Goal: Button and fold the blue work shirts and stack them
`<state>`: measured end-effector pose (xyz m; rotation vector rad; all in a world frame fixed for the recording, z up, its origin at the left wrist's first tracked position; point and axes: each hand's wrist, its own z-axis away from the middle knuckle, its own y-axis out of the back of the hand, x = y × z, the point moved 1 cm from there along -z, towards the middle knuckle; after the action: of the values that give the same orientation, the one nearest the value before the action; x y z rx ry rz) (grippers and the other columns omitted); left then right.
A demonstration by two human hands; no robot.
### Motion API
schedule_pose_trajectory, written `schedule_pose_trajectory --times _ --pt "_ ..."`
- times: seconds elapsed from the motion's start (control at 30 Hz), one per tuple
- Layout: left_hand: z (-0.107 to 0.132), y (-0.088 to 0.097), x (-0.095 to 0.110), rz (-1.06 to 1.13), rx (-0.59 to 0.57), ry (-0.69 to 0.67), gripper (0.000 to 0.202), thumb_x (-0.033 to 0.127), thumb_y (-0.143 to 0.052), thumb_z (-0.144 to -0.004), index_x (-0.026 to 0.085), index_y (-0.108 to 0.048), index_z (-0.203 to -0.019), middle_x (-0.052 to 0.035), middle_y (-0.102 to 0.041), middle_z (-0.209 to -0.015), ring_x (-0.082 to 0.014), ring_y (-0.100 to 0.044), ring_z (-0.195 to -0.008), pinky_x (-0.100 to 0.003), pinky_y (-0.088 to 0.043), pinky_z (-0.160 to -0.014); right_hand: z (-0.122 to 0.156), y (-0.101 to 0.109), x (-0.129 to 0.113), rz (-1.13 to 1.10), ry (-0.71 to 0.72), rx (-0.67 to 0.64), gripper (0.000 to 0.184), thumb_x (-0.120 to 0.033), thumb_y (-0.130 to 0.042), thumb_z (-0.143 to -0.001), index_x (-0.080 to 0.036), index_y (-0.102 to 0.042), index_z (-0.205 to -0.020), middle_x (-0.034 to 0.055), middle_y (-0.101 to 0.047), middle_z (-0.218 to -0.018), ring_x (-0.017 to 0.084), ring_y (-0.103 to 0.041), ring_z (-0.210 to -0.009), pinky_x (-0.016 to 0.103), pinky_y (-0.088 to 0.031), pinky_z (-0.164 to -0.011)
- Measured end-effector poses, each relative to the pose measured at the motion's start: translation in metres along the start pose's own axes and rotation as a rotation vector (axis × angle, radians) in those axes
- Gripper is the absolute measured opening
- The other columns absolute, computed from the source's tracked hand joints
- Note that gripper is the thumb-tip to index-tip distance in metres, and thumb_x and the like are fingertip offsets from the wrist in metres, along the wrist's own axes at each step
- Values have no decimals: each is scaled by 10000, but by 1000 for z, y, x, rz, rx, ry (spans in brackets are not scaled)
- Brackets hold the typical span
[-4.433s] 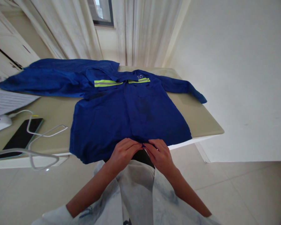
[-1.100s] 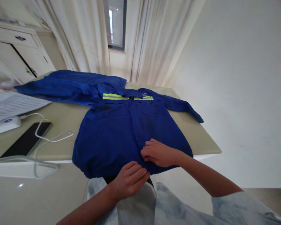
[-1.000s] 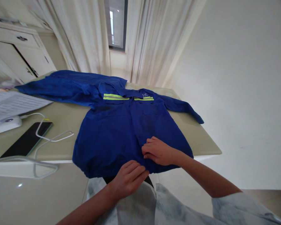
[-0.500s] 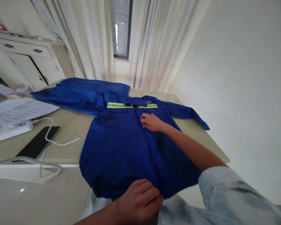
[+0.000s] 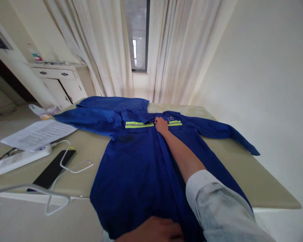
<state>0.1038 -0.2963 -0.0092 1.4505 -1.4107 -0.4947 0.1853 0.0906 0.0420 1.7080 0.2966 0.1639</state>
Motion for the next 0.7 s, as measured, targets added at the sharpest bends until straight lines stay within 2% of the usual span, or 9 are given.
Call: schedule_pose_trajectory --times 0.07,0.1,0.17,0.23,0.27,0.33,0.43,0.57,0.7 --pt "-4 59 -31 121 102 175 336 476 -674 -1008 247 -674 -1254 -33 -763 -1069 -150 -731 -921 -229 -579 -773 6 -12 3 -35 -21 19 338 -286 -377 -1117 -209 -614 -1344 142 -658 -1315 244 -641 -1148 364 -459 -969" --pt "-5 90 -54 140 199 315 290 420 -627 -1042 249 -685 -1268 -47 -766 -1100 -167 -734 -971 -263 -593 -844 8 -16 4 -51 -21 29 357 -293 -375 -1118 -210 -595 -1386 145 -646 -1347 244 -634 -1171 364 -459 -979" --pt "-3 148 -113 92 465 587 254 393 -581 -1050 227 -727 -1175 -56 -774 -1074 -193 -732 -939 -317 -607 -851 10 -21 5 -75 -16 44 399 -295 -383 -1114 -208 -556 -1463 155 -618 -1403 252 -621 -1209 373 -455 -1005" --pt "8 189 -178 -40 704 918 311 394 -551 -1025 179 -715 -1179 -94 -775 -1107 -226 -728 -941 -365 -607 -876 9 -23 5 -92 -6 50 412 -293 -382 -1111 -201 -574 -1464 165 -612 -1411 259 -618 -1216 382 -449 -1023" --pt "16 202 -208 -115 750 1077 348 371 -532 -1014 158 -693 -1238 -122 -764 -1168 -245 -727 -989 -395 -595 -925 7 -23 5 -99 4 49 402 -292 -380 -1111 -202 -611 -1428 165 -621 -1395 258 -621 -1210 380 -446 -1028" --pt "34 214 -256 -274 677 1314 475 379 -547 -980 124 -633 -1371 -197 -686 -1363 -331 -670 -1211 -511 -519 -1074 2 -20 5 -109 32 41 378 -287 -387 -1108 -218 -687 -1328 150 -651 -1348 248 -630 -1192 367 -443 -1027" --pt "59 205 -293 -432 458 1514 672 551 -501 -984 167 -526 -1535 -238 -455 -1628 -464 -418 -1495 -703 -304 -1193 -12 -14 9 -118 48 25 322 -292 -459 -1085 -241 -754 -1204 117 -702 -1257 245 -652 -1143 347 -461 -987" --pt "76 187 -308 -468 242 1579 768 669 -383 -989 201 -485 -1589 -234 -299 -1718 -508 -224 -1585 -726 -183 -1220 -36 -8 12 -127 2 46 292 -282 -496 -1065 -221 -775 -1130 117 -707 -1270 267 -645 -1161 342 -484 -943" --pt "66 191 -313 -565 259 1563 740 588 -422 -997 148 -469 -1591 -268 -335 -1690 -533 -258 -1559 -745 -201 -1196 -45 -18 5 -148 -26 80 330 -216 -419 -1077 -192 -720 -1207 138 -660 -1365 259 -626 -1192 332 -486 -941"
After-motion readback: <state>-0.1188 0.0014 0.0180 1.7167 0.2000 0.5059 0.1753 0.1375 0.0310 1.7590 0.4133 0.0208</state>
